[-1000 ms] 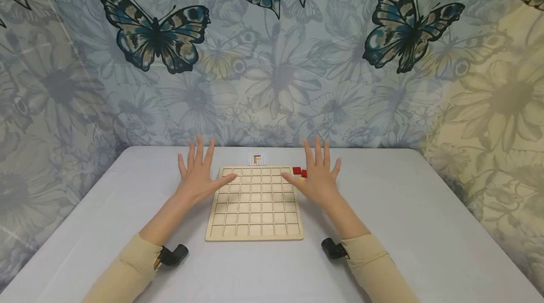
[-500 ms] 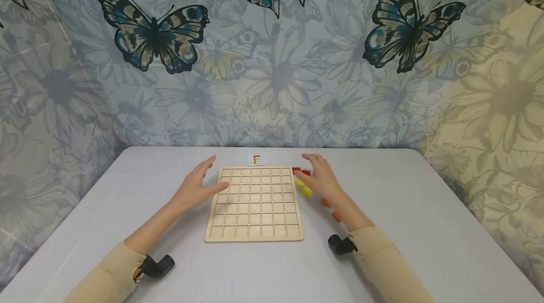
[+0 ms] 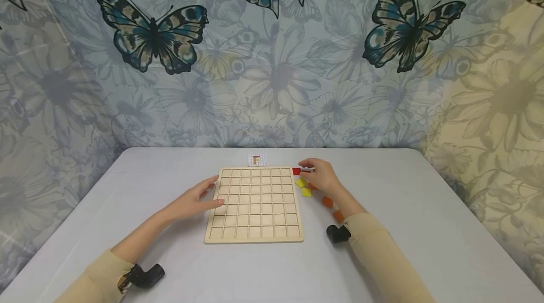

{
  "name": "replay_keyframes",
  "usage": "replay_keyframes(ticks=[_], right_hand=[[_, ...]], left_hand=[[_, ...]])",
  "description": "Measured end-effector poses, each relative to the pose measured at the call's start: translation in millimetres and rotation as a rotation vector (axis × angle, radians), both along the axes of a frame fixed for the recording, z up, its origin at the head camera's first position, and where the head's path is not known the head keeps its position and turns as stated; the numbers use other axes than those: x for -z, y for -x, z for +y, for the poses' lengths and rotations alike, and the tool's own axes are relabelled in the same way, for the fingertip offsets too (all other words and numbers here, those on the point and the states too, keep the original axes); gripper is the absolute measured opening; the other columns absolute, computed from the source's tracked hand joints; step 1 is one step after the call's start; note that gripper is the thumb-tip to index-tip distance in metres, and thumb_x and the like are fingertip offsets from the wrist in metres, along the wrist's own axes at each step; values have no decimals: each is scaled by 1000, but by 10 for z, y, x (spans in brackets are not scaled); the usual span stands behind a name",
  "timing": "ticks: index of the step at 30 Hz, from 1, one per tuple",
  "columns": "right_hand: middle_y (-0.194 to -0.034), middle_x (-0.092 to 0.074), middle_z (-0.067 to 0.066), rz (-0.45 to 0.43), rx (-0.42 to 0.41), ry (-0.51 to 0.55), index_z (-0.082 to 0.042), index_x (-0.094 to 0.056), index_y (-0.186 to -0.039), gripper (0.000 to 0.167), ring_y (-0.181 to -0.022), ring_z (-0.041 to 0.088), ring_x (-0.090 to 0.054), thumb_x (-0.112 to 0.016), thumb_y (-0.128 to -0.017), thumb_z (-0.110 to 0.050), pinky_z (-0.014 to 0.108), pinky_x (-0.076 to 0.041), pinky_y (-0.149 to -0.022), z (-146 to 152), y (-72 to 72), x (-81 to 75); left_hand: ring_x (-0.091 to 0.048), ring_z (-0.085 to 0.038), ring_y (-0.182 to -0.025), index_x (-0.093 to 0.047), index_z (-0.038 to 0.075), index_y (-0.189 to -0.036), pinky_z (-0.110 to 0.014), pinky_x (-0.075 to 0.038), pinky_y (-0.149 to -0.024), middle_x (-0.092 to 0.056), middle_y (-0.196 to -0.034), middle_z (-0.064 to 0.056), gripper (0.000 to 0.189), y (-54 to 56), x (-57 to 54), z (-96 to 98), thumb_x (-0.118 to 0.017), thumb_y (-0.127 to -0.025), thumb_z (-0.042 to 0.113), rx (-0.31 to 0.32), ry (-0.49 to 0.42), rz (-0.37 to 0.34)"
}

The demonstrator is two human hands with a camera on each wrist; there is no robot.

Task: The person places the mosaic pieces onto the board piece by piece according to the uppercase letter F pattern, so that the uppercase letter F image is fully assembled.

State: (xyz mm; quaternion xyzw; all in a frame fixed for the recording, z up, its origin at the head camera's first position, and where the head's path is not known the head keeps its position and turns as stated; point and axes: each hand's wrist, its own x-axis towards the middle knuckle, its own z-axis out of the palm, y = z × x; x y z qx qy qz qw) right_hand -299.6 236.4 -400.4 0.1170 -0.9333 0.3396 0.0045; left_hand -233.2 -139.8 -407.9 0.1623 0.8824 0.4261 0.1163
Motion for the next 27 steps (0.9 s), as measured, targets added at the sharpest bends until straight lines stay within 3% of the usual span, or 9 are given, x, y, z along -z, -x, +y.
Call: replay_keyframes(ticks=[10, 20, 27], right_hand=[[-126, -61, 19, -85, 0, -11, -5, -64, -126, 38, -114, 37, -58, -70, -92, -19, 41, -53, -84, 23, 128, 24], [-122, -61, 18, -100, 1, -3, -6, -65, -125, 37, -113, 35, -59, -71, -91, -20, 41, -52, -85, -12, 167, 51], [-120, -63, 17, -101, -2, -9, -5, -66, -123, 35, -108, 34, -60, -70, -91, -19, 41, -52, -84, -18, 156, 49]], left_hand=[[-1, -30, -148, -5, 4, -157, -51, -10, -116, -4, -162, -15, 108, -78, 45, -28, -73, -85, 46, 158, 31, -58], [7, -31, -148, 0, 6, -157, -54, -6, -115, 7, -162, -13, 122, -107, 95, -38, -80, -76, 50, 249, 120, -7], [9, -35, -147, 0, 0, -155, -55, -3, -115, 8, -161, -21, 127, -108, 118, -21, -81, -73, 53, 326, 216, 66]])
